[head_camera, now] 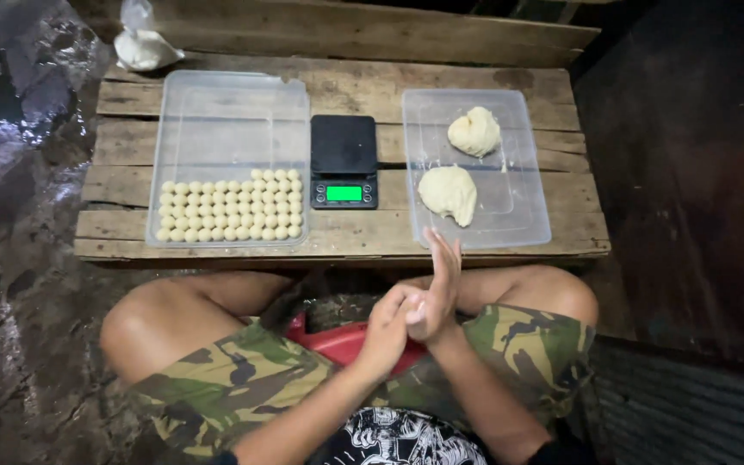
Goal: Portioning dough into small pieces, weighing them on a digital scale for uniformity, and rolling them into small balls.
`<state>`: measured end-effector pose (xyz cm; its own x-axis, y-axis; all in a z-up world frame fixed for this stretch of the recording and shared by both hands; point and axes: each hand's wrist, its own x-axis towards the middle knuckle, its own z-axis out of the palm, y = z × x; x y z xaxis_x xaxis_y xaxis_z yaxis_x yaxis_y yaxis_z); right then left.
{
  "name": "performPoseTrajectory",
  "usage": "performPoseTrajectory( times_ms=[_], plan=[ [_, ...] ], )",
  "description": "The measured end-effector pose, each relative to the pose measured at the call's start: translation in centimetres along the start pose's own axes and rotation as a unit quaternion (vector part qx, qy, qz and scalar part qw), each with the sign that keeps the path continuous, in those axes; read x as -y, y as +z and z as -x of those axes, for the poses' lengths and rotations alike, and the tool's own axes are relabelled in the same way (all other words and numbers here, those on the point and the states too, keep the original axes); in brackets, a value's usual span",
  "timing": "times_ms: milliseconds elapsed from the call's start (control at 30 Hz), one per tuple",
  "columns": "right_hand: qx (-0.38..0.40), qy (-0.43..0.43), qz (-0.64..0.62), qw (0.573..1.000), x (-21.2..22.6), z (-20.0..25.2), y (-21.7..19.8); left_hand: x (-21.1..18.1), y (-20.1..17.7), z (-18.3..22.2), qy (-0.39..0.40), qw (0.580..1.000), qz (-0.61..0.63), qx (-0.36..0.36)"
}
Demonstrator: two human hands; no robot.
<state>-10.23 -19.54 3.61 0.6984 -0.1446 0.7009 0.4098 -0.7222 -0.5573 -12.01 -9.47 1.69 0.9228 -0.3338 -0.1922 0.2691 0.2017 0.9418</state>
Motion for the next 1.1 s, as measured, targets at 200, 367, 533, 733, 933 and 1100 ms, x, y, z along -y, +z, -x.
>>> performPoseTrajectory(
  times_ms=[200, 367, 533, 733, 933, 1100],
  plan=[
    [-0.007, -0.100, -0.008, 0.995, -0.2, 3.2, 2.7, -2.9, 0.4, 1.0, -0.065, 0.963, 0.258, 0.039],
    [-0.007, -0.078, -0.056, 0.995, 1.9, 1.3, 2.8, -3.2, -2.4, 0.9, 0.053, 0.998, 0.017, 0.030],
    [-0.036, -0.066, -0.143, 0.987, 7.8, -1.8, 3.5, -9.2, -1.4, 2.0, 0.098, 0.961, 0.234, 0.113],
    [-0.062, -0.057, -0.291, 0.953, 2.7, 0.3, 2.3, -10.3, -0.2, 4.7, 0.140, 0.978, 0.036, 0.153],
    [0.011, -0.055, -0.189, 0.980, -0.7, 2.6, -0.9, -7.9, 0.8, 2.5, 0.294, 0.937, 0.140, 0.124],
    [0.010, -0.051, -0.172, 0.984, -0.2, 3.1, -0.6, -9.9, 1.0, 5.2, 0.192, 0.960, 0.024, 0.205]
  ],
)
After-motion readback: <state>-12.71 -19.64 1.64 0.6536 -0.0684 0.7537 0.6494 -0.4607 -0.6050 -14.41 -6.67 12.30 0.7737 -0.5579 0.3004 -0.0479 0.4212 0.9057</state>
